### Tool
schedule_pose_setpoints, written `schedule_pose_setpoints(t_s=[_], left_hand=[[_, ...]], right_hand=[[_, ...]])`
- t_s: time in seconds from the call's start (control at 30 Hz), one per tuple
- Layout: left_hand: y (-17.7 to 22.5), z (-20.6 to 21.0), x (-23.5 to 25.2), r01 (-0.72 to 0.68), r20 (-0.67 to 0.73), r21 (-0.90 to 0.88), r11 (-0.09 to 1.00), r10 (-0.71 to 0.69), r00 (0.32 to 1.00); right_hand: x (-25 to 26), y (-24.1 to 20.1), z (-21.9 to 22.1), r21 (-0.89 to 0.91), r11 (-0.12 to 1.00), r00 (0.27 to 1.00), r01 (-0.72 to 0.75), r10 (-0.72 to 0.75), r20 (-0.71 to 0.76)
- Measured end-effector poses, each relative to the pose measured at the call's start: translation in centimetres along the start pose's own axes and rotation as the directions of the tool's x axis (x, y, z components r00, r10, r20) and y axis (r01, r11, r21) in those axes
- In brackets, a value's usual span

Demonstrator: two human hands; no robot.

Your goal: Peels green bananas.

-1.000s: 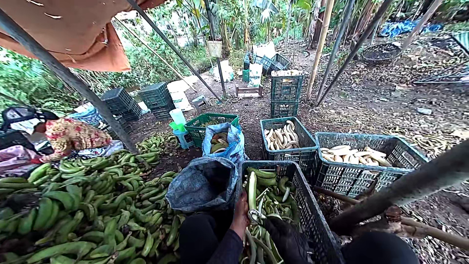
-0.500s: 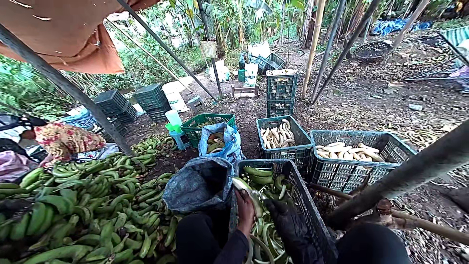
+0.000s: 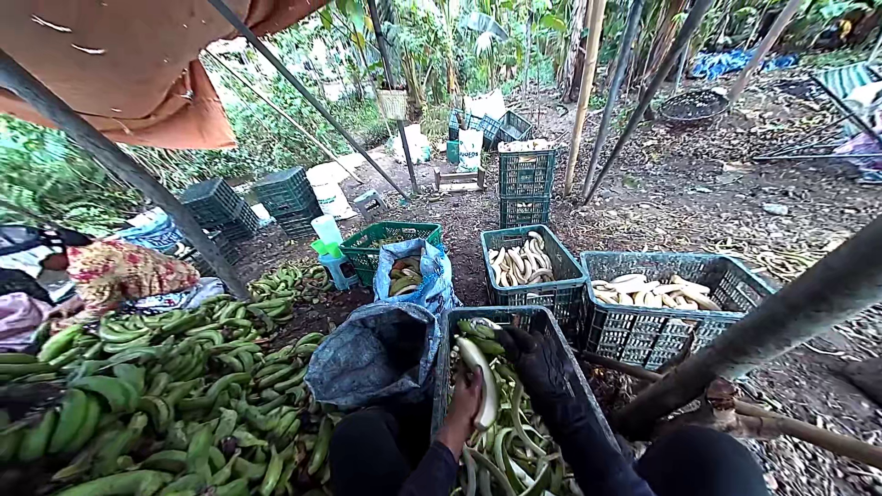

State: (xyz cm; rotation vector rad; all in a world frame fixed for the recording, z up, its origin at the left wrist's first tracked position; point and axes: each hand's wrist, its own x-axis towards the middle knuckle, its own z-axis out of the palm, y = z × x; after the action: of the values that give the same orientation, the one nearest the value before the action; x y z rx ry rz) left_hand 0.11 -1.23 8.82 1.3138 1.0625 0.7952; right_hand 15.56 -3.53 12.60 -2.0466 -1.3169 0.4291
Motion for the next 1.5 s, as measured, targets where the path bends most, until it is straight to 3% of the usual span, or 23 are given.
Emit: schedule_pose_setpoints(t_s=[0.07, 0.13, 0.23, 0.27, 0.33, 0.37, 0.43, 0.47, 0.5, 0.57, 0.63, 0.7, 0.73, 0.8, 0.87, 0.97, 1.07, 1.13, 1.2, 1.27, 1.33, 1.4, 1.5], left_hand=[[-0.5, 1.3, 1.6, -0.119, -0.35, -0.035, 0.992, 0.1, 0.931], [-0.5, 2.3, 3.3, -0.196, -0.614, -0.007, 0.981, 0.151, 0.775], [0.3, 3.0, 4.4, -0.217, -0.753, -0.001, 0.976, 0.143, 0.643], [0.5, 3.2, 4.4, -0.214, -0.751, -0.014, 0.977, 0.131, 0.647], [0.6, 3.6, 3.7, -0.18, -0.632, -0.082, 0.98, 0.088, 0.77], [0.8, 3.4, 3.1, -0.148, -0.505, -0.138, 0.979, 0.059, 0.861], [1.3, 1.9, 1.9, -0.033, -0.092, -0.136, 0.99, 0.02, 0.996], [1.8, 0.5, 1.5, 0.015, 0.158, -0.036, 0.999, -0.009, 0.987], [2.2, -0.7, 1.6, 0.01, 0.37, 0.094, 0.995, -0.044, 0.928], [1.9, -1.9, 2.2, -0.049, 0.569, 0.19, 0.981, -0.069, 0.82], [1.2, -2.2, 2.2, -0.014, 0.487, 0.155, 0.988, -0.064, 0.871], [0.4, -1.0, 2.0, 0.069, 0.152, -0.053, 0.996, -0.06, 0.987], [0.4, 0.2, 2.3, 0.071, -0.057, -0.223, 0.972, -0.085, 0.995], [0.7, 2.5, 3.8, 0.035, -0.398, -0.469, 0.882, -0.246, 0.884], [1.1, 3.6, 4.9, 0.062, -0.501, -0.581, 0.812, -0.416, 0.758], [1.1, 4.1, 4.8, 0.131, -0.457, -0.643, 0.755, -0.515, 0.726], [0.8, 3.6, 3.6, 0.162, -0.286, -0.508, 0.846, -0.343, 0.895], [1.4, 1.8, 1.9, 0.153, -0.021, -0.313, 0.937, -0.168, 0.985], [1.4, -0.3, 1.4, 0.085, 0.337, -0.107, 0.991, -0.045, 0.941], [0.8, -1.7, 1.9, -0.018, 0.526, -0.005, 1.0, 0.018, 0.85], [0.7, -1.8, 1.8, 0.06, 0.385, -0.085, 0.995, -0.023, 0.923], [0.7, -0.7, 2.2, 0.203, 0.063, -0.333, 0.921, -0.193, 0.979], [1.1, 0.9, 3.1, 0.268, -0.096, -0.625, 0.733, -0.412, 0.906]], right_hand=[[-3.1, -0.6, 2.0, 0.005, 1.0, 0.998, -0.007, 0.007, -0.057], [-6.6, -0.6, 3.9, -0.001, 0.996, 0.991, -0.092, 0.091, -0.102], [-9.5, -0.2, 5.5, 0.033, 0.971, 0.958, -0.236, 0.238, -0.159], [-9.5, 0.0, 5.5, 0.044, 0.966, 0.955, -0.253, 0.257, -0.147], [-8.0, 0.9, 4.8, 0.042, 0.979, 0.972, -0.201, 0.205, -0.118], [-6.6, 1.5, 4.3, 0.033, 0.989, 0.984, -0.143, 0.145, -0.106], [-2.8, 2.3, 2.8, 0.007, 0.999, 0.998, -0.052, 0.052, -0.018], [-0.8, 2.4, 1.8, -0.009, 1.0, 0.998, -0.029, 0.029, 0.051], [1.0, 2.3, 0.6, -0.033, 0.999, 0.991, -0.015, 0.019, 0.131], [3.6, 1.8, -1.0, -0.104, 0.995, 0.968, -0.004, 0.03, 0.248], [3.7, 1.2, -1.2, -0.105, 0.995, 0.968, 0.001, 0.025, 0.248], [1.5, 0.8, 0.3, -0.07, 0.998, 0.99, -0.001, 0.011, 0.139], [-0.2, 0.5, 1.4, -0.053, 0.998, 0.998, -0.023, 0.027, 0.065], [-4.0, 0.4, 3.7, 0.016, 0.995, 0.995, -0.094, 0.095, -0.041], [-7.3, 1.0, 6.2, 0.078, 0.988, 0.973, -0.136, 0.148, -0.176], [-8.8, 2.0, 7.3, 0.068, 0.984, 0.95, -0.165, 0.177, -0.258], [-6.4, 2.6, 5.9, -0.019, 0.995, 0.976, -0.1, 0.095, -0.197], [-3.3, 2.5, 3.6, -0.102, 0.991, 0.996, -0.086, 0.084, -0.03], [0.1, 2.2, 1.2, -0.169, 0.982, 0.98, -0.088, 0.115, 0.161], [2.0, 1.6, -0.7, -0.209, 0.972, 0.939, -0.105, 0.166, 0.301], [1.9, 1.2, -1.1, -0.161, 0.982, 0.954, -0.096, 0.137, 0.267], [-0.2, 1.0, 0.4, -0.079, 0.996, 0.988, -0.031, 0.043, 0.148], [-5.3, 1.6, 4.1, 0.017, 0.999, 0.998, 0.04, -0.039, -0.041]])
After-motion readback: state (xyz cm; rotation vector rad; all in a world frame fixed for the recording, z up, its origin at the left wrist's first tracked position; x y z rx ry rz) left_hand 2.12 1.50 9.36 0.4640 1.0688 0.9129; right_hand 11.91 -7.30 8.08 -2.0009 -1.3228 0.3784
